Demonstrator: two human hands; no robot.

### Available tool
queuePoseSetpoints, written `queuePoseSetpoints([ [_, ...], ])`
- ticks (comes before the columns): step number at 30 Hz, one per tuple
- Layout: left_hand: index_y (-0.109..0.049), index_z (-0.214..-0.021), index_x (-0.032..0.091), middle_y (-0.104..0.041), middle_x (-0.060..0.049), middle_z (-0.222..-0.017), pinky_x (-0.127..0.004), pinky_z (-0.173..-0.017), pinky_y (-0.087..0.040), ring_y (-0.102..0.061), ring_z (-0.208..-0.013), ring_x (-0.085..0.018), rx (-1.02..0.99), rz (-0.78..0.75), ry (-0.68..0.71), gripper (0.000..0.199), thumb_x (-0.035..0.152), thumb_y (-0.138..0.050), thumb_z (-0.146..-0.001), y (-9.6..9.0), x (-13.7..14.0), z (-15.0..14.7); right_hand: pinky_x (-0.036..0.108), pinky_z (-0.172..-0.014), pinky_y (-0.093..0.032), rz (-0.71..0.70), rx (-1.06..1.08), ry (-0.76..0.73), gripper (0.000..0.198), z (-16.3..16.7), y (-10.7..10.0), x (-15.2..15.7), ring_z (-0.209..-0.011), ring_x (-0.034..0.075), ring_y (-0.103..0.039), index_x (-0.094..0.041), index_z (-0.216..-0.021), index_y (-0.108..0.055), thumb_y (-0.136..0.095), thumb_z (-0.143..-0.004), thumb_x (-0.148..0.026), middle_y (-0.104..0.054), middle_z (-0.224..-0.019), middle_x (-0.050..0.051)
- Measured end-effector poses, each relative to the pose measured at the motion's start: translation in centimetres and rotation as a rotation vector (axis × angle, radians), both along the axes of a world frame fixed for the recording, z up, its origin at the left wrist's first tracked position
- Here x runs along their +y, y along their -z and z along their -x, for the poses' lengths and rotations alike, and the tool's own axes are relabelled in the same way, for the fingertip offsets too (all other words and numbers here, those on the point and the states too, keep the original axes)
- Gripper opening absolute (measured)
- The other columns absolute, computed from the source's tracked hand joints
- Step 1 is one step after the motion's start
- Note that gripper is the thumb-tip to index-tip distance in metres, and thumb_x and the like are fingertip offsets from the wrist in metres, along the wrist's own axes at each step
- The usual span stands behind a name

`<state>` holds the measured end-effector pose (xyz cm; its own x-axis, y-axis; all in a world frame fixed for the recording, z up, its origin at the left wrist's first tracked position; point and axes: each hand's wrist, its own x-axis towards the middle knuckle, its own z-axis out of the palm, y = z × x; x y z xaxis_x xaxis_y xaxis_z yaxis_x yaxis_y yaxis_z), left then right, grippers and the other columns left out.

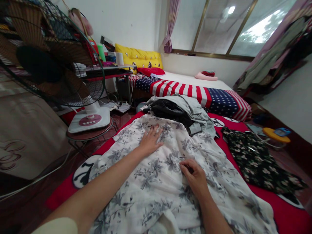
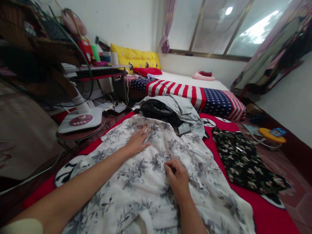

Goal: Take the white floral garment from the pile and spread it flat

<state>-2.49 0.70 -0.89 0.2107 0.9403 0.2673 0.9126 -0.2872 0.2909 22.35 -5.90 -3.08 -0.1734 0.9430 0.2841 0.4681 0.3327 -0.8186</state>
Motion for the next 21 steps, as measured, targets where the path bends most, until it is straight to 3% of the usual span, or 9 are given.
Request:
queuePoseSetpoints([
  [3, -0.026, -0.150, 0.025, -0.014, -0.013, -0.160, -0.060, -0.111, -0.024, -0.020, -0.145, -0.037, 0.021, 0.038, 0.013, 0.072, 0.040, -0.059, -0.088, -0.2, 0.2, 0.9, 0.029, -0.072, -0.043, 0.006, 0.002, -0.002, 0.018, 0.0, -0.1, -0.1, -0.077, 0.019, -0.059, -0.021, -0.079, -0.067, -0.058, -0.084, -0.035, -0.065, -0.083, 0.003],
  [8, -0.022, -0.152, 0.027, -0.009, -0.011, -0.162, -0.053, -0.115, -0.021, -0.012, -0.147, -0.031, 0.016, -0.119, 0.058, 0.069, 0.041, -0.053, -0.092, -0.9, -2.2, -1.1, 0.030, -0.071, -0.043, 0.007, -0.005, -0.011, 0.017, -0.1, -0.2, 0.0, -0.076, 0.020, -0.059, -0.020, -0.078, -0.067, -0.059, -0.083, -0.035, -0.065, -0.081, 0.004],
  [14, -0.033, -0.148, 0.027, -0.021, -0.015, -0.159, -0.054, -0.115, -0.021, -0.018, -0.146, -0.034, 0.055, -0.043, -0.044, 0.065, 0.047, -0.053, -0.090, 2.5, -3.2, -2.2, 0.030, -0.071, -0.046, 0.013, 0.097, 0.078, 0.018, 0.2, 0.3, -0.1, -0.075, 0.020, -0.060, -0.020, -0.084, -0.069, -0.061, -0.081, -0.036, -0.067, -0.081, 0.004],
  [18, -0.036, -0.147, 0.031, -0.023, -0.010, -0.159, -0.052, -0.116, -0.020, -0.017, -0.146, -0.032, 0.073, -0.090, -0.054, 0.061, 0.051, -0.050, -0.091, 3.4, -2.9, -2.2, 0.031, -0.067, -0.050, 0.117, 0.212, 0.135, 0.030, 0.4, 0.3, -0.3, -0.073, 0.019, -0.062, -0.018, -0.099, -0.067, -0.065, -0.077, -0.039, -0.068, -0.084, 0.005],
  [21, -0.037, -0.147, 0.031, -0.023, -0.010, -0.159, -0.052, -0.116, -0.019, -0.017, -0.146, -0.031, 0.065, -0.100, -0.048, 0.060, 0.050, -0.049, -0.091, 3.4, -2.9, -2.2, 0.027, -0.055, -0.049, 0.279, 0.264, 0.104, 0.040, -0.7, -0.9, 0.6, -0.066, 0.017, -0.064, -0.018, -0.104, -0.064, -0.069, -0.072, -0.043, -0.068, -0.095, 0.007],
])
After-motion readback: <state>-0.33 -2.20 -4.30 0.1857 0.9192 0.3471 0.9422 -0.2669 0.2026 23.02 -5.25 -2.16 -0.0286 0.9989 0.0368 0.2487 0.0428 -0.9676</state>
